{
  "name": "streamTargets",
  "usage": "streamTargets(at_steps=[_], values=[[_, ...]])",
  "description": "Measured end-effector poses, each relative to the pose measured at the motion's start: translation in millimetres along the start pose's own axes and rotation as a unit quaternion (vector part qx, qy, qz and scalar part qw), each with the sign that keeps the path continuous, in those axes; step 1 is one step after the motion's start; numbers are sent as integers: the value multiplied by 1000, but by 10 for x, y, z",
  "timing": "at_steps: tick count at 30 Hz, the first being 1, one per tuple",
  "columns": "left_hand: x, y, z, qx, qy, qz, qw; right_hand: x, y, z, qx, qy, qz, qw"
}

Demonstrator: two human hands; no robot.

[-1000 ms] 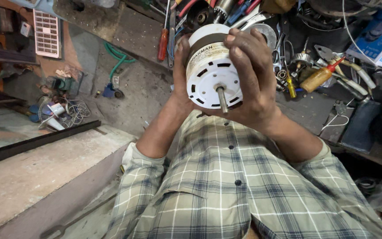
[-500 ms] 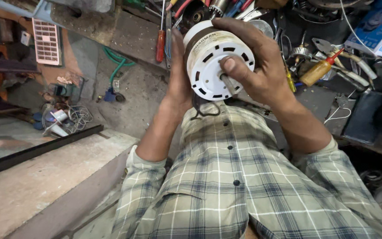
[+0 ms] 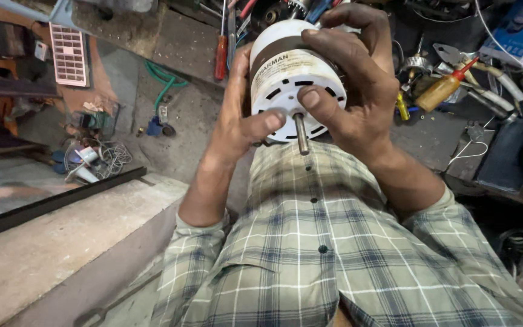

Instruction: The person works on a small electric motor at a cluttered workbench. They pick up the motor housing and rotor, handle small copper and bearing components, fit the rotor back into the housing, and use pliers to grip and adjust parts while reassembling the motor.

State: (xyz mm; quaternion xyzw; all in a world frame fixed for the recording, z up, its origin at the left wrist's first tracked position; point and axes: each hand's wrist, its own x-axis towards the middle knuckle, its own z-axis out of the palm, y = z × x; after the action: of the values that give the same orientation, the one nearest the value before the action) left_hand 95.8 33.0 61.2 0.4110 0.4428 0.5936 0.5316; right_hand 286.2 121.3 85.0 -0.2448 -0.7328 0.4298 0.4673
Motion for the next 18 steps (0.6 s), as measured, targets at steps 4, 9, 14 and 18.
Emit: streamTargets(at_steps=[4, 9, 14, 18], values=[[33, 94, 75, 9, 5, 11, 1000, -8, -14, -7, -45, -5, -22, 999], [62, 146, 122, 12, 13, 13, 1000, 1, -76, 23, 33, 11, 10, 999], [67, 139, 141, 12, 16, 16, 1000, 21, -125, 11, 20, 13, 10, 1000], [76, 124, 139, 8, 17, 21, 1000, 25, -119, 24, -4, 17, -5, 1000]])
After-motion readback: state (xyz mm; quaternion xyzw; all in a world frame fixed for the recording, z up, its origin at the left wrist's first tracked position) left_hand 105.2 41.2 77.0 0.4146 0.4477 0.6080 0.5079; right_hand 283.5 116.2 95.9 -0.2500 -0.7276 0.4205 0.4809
